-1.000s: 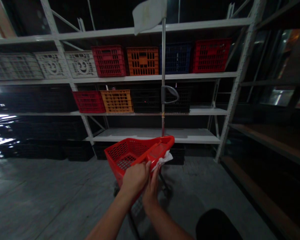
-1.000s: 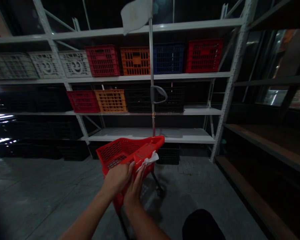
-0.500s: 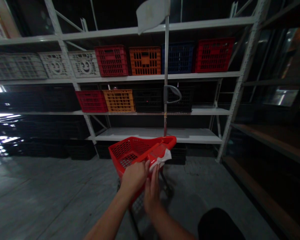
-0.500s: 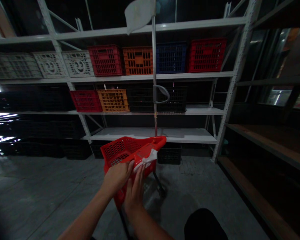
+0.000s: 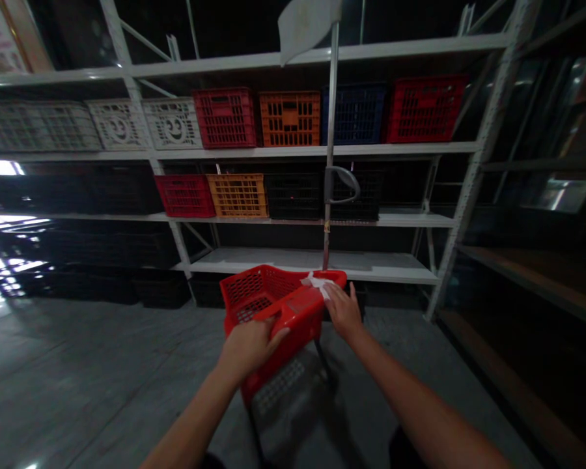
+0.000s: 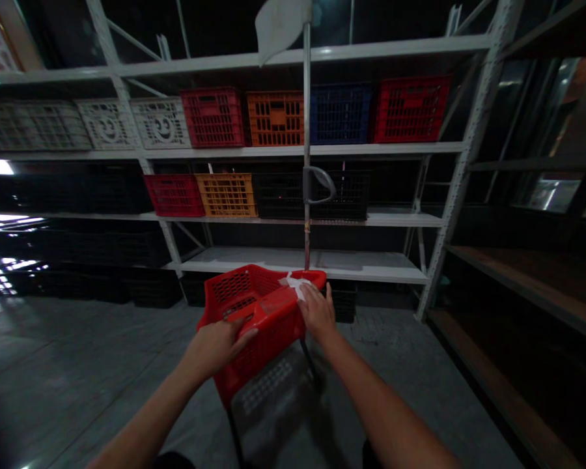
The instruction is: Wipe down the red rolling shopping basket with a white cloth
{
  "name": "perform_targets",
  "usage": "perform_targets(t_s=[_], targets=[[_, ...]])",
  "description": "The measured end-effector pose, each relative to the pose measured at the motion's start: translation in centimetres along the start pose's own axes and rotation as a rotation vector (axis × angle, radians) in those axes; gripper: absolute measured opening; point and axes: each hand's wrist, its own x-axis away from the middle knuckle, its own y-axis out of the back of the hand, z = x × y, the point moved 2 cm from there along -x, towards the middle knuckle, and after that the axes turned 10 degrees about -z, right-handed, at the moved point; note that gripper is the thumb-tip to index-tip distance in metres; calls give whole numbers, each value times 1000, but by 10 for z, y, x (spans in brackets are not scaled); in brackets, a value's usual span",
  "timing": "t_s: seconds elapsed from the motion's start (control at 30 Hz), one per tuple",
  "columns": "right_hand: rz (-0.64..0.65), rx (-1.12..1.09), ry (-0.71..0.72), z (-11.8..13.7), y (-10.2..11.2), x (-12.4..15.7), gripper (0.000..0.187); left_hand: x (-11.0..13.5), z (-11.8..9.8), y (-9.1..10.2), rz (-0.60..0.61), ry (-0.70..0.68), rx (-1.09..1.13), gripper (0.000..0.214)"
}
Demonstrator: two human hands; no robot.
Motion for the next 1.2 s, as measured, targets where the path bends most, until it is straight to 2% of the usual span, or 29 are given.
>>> perform_targets(t_s=[0.1,0.17,0.3,0.4,0.47,0.6,0.7,0.77,0.93,1.0,1.07,1.13,1.2], targets=[[243,-40,182,-11,15,-34,36,2,7,-3,2,34,-39,61],[438,-86,240,-8,13,-54,40,3,6,-4,-14,67,-50,63],[789,-173,193,6,-9,-88,56,3,-3,-5,-64,119,-47,68],[954,-155,114,7,-22,-104,61,4,-3,-4,-67,153,-63,71],[1046,-142,80,0,-21,-109,57,5,2,-3,-67,153,-59,71],[1076,-178,129,-20,5,-111,40,7,14,-6,-61,141,-64,69],[957,-195,256,-26,27,-109,32,8,20,-7,-49,106,-70,66],[862,-202,325,-23,34,-106,29,9,23,-7,-40,94,-69,64],[768,-153,180,-2,21,-96,53,8,27,-6,-15,101,-46,63],[732,-116,193,7,13,-91,49,7,29,-7,-14,93,-49,63],[781,-107,248,14,8,-85,47,7,31,-8,-21,87,-56,62],[864,-70,289,18,4,-79,53,7,33,-9,-25,88,-66,61],[853,44,276,21,1,-73,60,8,35,-9,-35,92,-88,61]])
